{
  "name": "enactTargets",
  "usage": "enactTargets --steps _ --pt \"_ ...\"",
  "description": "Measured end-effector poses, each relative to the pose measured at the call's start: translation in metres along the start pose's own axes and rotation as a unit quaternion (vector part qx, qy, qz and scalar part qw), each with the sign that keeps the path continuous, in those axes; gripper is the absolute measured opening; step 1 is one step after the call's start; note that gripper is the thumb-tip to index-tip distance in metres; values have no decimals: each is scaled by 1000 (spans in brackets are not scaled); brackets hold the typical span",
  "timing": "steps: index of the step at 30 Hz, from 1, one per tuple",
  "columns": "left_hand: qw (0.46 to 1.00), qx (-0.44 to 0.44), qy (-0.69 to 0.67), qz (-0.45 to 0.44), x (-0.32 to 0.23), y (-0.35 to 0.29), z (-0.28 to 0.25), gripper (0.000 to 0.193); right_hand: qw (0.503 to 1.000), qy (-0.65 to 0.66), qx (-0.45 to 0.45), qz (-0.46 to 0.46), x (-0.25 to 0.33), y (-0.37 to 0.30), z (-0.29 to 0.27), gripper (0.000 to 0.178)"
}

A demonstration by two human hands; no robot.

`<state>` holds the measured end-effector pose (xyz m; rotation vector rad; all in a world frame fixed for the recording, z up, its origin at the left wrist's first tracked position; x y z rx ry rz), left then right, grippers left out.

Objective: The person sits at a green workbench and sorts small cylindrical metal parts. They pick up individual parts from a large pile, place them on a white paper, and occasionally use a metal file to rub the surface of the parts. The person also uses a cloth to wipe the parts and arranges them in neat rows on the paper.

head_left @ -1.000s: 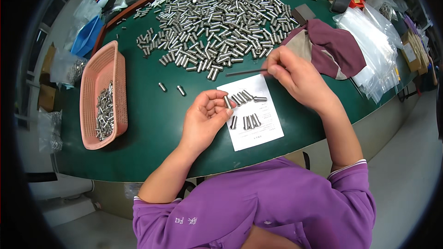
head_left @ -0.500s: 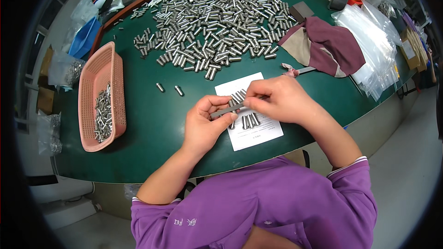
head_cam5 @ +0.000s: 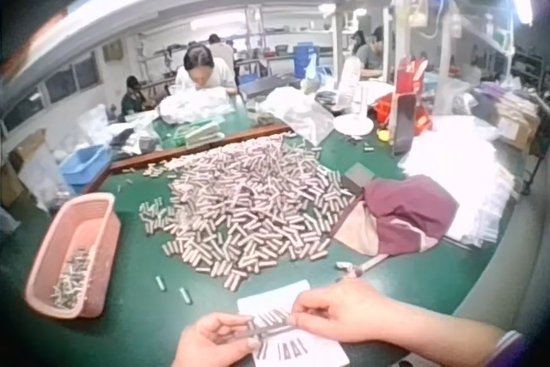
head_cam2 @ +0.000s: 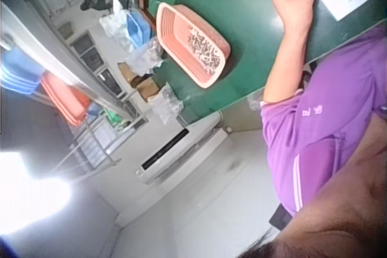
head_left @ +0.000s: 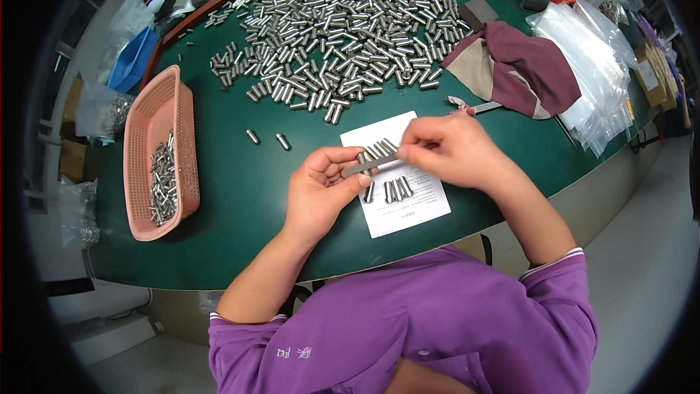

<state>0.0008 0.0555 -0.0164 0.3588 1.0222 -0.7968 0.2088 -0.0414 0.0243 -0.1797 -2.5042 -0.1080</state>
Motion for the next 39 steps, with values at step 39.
enactTargets --steps 39 --pt "1000 -5 25 -14 -12 -1 -5 33 1000 22 13 0 9 15 2 23"
Point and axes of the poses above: each hand's wrist, its own y-axis towards the middle knuckle, its own z-axis out of the palm, x = y × z, the point moved 1 cm from there along y, towards the middle knuckle, and after that the axes turned 14 degrees about -y, right-handed, at the moved point
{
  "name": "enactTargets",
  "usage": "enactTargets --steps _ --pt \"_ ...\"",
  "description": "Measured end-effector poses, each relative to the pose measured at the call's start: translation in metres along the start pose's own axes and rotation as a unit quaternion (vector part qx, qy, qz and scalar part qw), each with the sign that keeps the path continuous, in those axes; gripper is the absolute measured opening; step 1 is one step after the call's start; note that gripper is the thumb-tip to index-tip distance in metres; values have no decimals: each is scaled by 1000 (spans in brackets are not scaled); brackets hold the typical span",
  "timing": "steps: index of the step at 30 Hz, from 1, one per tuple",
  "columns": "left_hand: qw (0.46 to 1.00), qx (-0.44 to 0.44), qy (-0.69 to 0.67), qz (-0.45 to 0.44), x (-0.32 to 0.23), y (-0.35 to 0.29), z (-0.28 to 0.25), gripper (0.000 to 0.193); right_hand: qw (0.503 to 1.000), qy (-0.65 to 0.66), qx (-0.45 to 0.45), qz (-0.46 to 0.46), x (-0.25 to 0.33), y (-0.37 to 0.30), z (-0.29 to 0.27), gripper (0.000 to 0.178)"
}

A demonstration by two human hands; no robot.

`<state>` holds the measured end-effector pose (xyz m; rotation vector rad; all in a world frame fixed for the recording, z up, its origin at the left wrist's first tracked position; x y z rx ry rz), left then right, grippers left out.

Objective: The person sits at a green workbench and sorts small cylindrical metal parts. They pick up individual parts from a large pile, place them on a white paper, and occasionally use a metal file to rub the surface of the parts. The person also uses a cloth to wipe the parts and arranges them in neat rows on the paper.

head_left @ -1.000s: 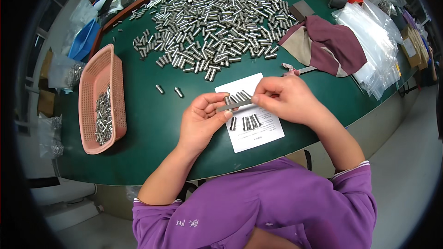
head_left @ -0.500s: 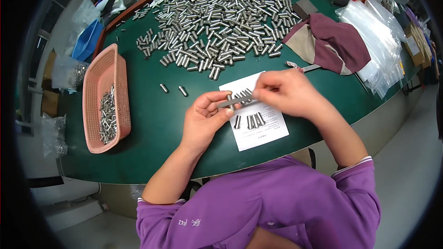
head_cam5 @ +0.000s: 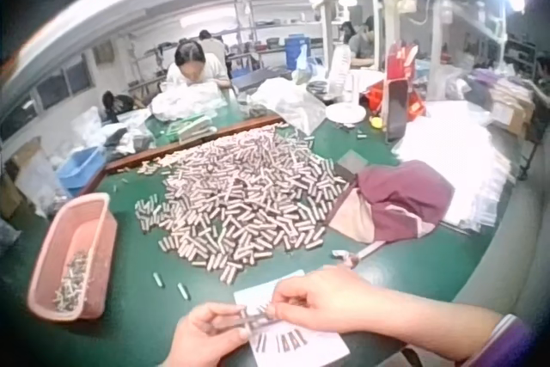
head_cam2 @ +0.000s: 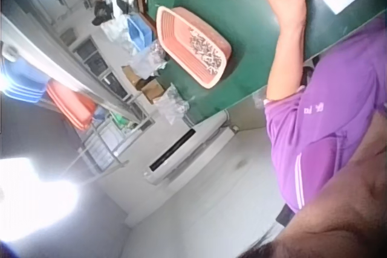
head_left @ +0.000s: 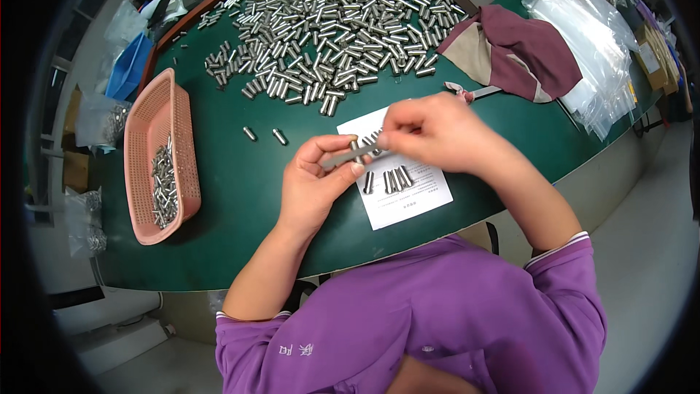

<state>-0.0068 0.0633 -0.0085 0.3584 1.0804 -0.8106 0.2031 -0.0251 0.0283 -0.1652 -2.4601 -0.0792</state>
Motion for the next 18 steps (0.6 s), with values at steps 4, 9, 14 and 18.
enactTargets --steps 4,9,14,18 --pt "997 7 78 24 -19 3 0 33 989 -55 -61 120 -35 -32 -32 19" --pt "915 28 397 70 -30 -6 5 34 971 -139 -171 93 -25 -40 -30 14" --pt "869 86 480 78 -29 -10 12 36 948 -237 -211 -27 -30 -19 -10 15" --pt "848 115 509 94 -27 -10 13 37 925 -285 -245 -58 -17 -23 -5 17"
Point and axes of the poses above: each hand's wrist, its own y-axis towards the middle knuckle, its own z-axis out of the palm, x = y × z, the point moved 1 cm from there along y, towards the middle knuckle, and after that the axes turned 14 degrees about -y, right-handed, at the moved point
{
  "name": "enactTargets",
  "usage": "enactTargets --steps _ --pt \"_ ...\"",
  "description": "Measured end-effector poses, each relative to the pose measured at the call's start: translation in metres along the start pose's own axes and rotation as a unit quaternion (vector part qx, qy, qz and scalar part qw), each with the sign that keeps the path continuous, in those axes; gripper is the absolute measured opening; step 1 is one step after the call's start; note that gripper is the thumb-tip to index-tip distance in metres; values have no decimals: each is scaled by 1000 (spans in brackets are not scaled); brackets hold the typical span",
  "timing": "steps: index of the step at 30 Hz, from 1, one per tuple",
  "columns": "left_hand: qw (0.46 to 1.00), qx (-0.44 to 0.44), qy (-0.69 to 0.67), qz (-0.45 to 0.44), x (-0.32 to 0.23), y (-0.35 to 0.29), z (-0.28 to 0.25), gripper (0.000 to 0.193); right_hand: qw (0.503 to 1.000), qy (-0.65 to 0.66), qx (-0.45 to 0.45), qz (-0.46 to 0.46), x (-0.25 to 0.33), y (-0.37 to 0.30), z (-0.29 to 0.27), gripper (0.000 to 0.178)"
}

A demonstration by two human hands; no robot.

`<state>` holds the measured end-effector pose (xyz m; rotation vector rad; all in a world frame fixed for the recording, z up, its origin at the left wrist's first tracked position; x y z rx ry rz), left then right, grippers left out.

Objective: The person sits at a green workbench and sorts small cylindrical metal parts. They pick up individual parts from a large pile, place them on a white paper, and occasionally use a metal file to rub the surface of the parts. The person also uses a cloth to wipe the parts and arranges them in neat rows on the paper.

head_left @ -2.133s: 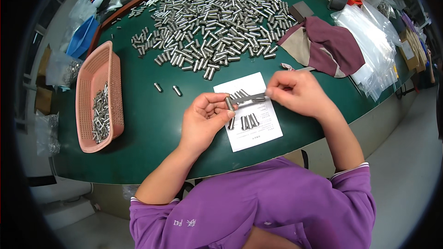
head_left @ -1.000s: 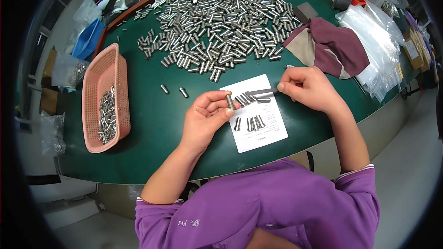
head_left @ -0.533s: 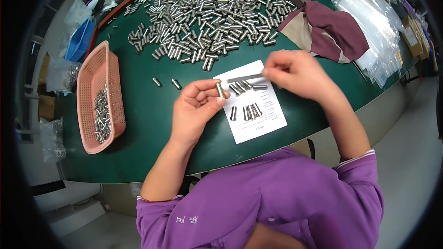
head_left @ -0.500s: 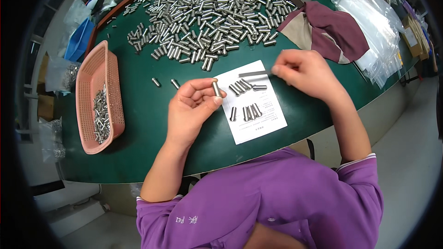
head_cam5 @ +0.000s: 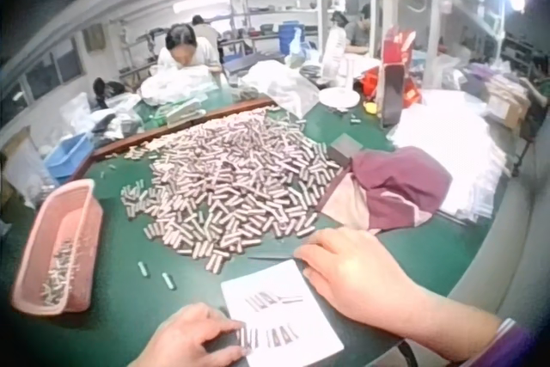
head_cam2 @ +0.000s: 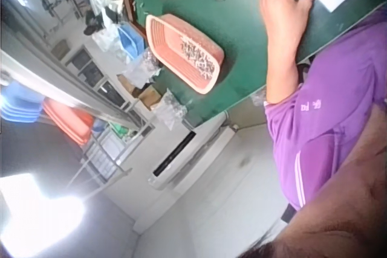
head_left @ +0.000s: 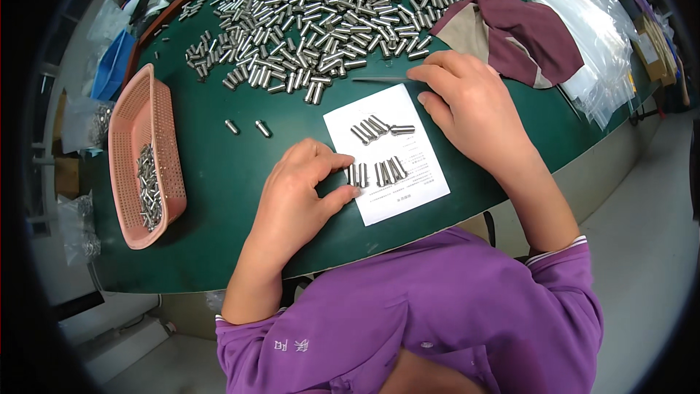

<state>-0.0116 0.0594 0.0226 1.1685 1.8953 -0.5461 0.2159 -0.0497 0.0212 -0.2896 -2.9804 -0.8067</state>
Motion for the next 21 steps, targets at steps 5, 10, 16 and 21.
enactTargets --steps 5,10,16,21 --pt "1000 -3 -14 -9 1 -2 6 47 997 61 50 -15 18 -21 -20 14" --pt "999 -2 -45 -17 -1 -3 10 63 992 93 84 -12 32 -44 -21 13" --pt "998 -1 -60 -7 -1 -4 14 70 983 115 144 18 30 -45 -30 23" --pt "997 5 -81 14 0 -3 17 74 977 120 173 42 24 -46 -32 34"
Point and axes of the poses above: each hand's wrist, its own y-axis towards the middle knuckle, its own z-axis out of the palm, x = y × z, the point moved 1 cm from there along y, towards the middle knuckle, and after that the axes turned 14 degrees about -y, right-handed, at the moved point
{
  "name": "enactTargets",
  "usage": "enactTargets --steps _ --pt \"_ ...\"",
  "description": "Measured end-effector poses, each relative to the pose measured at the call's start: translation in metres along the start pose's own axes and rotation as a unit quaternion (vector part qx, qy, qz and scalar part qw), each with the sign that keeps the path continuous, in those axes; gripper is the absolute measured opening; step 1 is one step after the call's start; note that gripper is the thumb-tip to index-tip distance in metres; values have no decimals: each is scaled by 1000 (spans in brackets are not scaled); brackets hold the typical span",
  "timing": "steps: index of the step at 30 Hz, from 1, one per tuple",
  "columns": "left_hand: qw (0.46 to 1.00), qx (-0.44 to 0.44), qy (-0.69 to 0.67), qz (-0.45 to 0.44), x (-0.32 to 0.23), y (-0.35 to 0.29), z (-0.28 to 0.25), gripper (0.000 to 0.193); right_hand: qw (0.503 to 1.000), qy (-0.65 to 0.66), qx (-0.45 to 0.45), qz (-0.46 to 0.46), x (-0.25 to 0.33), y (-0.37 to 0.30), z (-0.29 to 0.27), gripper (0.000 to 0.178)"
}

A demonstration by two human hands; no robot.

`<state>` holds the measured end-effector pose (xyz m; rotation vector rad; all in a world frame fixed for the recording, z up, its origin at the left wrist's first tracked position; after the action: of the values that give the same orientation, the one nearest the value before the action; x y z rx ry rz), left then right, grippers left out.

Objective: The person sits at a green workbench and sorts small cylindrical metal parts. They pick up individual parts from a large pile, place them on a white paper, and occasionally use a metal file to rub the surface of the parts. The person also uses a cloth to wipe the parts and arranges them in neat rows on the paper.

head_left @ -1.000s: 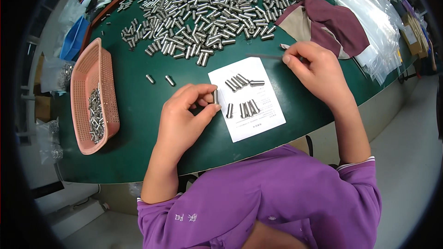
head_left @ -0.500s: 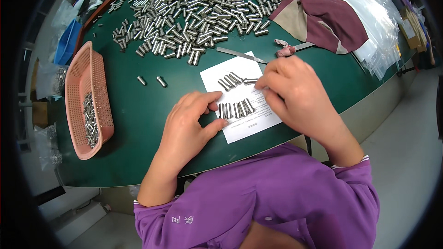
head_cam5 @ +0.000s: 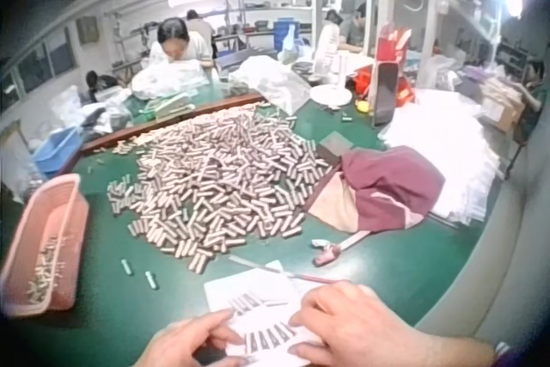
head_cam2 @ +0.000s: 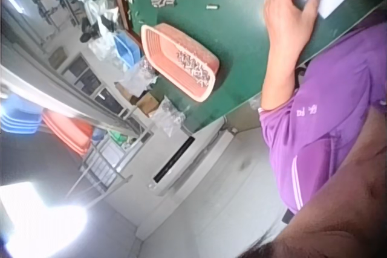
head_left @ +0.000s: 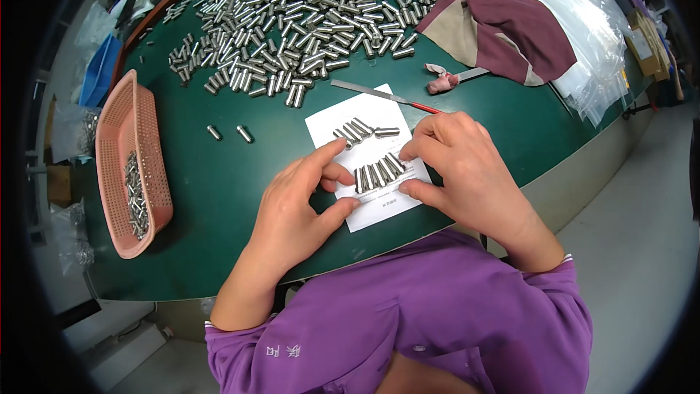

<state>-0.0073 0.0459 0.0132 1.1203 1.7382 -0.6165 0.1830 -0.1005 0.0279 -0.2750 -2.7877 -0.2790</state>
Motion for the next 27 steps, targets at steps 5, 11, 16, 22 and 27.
enactTargets --steps 5,11,16,22,27 --pt "1000 10 -6 7 2 0 2 74 1000 0 -7 9 -4 1 -1 35" --pt "1000 22 -15 11 1 -1 2 76 1000 -3 -15 10 -6 2 -3 33" --pt "1000 19 -4 16 0 0 2 77 1000 1 -13 8 -6 2 -2 32" --pt "1000 22 2 13 1 0 2 76 1000 0 -10 -2 -1 2 -1 33" --pt "1000 22 4 14 1 0 2 75 1000 14 -6 -16 2 5 1 35"
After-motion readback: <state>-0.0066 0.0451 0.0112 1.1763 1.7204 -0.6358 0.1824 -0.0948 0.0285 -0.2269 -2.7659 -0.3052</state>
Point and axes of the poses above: each hand's wrist, its own y-axis towards the middle knuckle, its own z-axis out of the palm, x = y × z, the point moved 1 cm from there along y, towards the middle knuckle, and after that the axes turned 14 degrees about -y, right-handed, at the moved point
